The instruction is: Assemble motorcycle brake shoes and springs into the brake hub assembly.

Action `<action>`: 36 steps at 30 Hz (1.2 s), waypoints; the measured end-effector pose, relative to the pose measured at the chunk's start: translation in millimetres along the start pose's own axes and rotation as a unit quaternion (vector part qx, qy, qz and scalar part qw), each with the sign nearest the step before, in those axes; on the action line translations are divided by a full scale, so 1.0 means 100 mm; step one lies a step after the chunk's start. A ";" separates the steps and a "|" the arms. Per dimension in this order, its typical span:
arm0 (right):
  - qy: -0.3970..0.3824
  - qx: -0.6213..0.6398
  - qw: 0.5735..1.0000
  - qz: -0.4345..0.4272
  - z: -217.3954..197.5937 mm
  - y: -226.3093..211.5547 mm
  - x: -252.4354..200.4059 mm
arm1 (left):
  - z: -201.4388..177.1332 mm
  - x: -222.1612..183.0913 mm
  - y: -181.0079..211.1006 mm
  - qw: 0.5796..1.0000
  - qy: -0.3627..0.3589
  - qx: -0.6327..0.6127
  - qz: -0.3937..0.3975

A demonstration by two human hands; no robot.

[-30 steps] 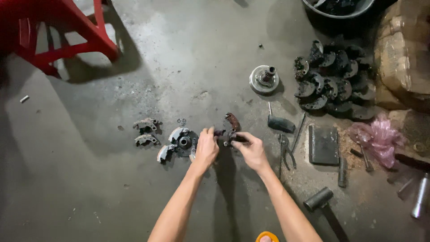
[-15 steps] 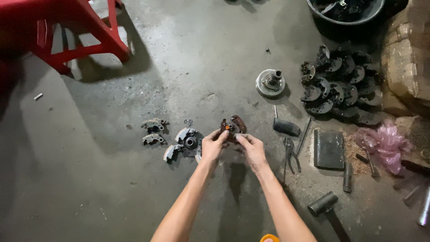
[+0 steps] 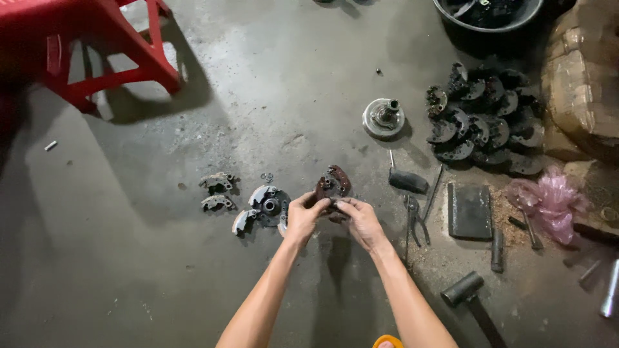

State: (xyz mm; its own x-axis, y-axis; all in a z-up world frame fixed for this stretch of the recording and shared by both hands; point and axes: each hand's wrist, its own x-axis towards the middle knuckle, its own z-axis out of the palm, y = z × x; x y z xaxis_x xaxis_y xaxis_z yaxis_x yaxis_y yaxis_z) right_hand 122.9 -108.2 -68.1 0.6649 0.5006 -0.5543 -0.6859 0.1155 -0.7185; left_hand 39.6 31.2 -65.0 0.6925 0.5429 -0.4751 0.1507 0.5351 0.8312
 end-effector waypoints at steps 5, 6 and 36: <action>-0.008 0.007 1.000 -0.010 -0.18 0.25 0.17 | 0.12 -0.04 -0.09 0.998 0.062 -0.011 -0.007; -0.005 0.008 1.000 -0.012 -0.12 0.20 0.11 | 0.10 -0.02 -0.11 0.998 0.059 -0.010 -0.009; 0.221 -0.575 0.770 -0.169 -0.66 -0.42 -0.62 | 0.23 0.03 -0.07 0.976 0.139 -0.164 -0.018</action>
State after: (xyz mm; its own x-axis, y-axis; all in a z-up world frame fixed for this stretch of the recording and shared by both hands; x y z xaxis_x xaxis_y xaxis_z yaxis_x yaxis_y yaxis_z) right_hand 130.4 -200.5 -31.5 0.9575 0.2395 -0.1605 0.0948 -0.7873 -0.6092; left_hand 56.8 14.5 -65.5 0.4653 0.6503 -0.6006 -0.0936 0.7108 0.6971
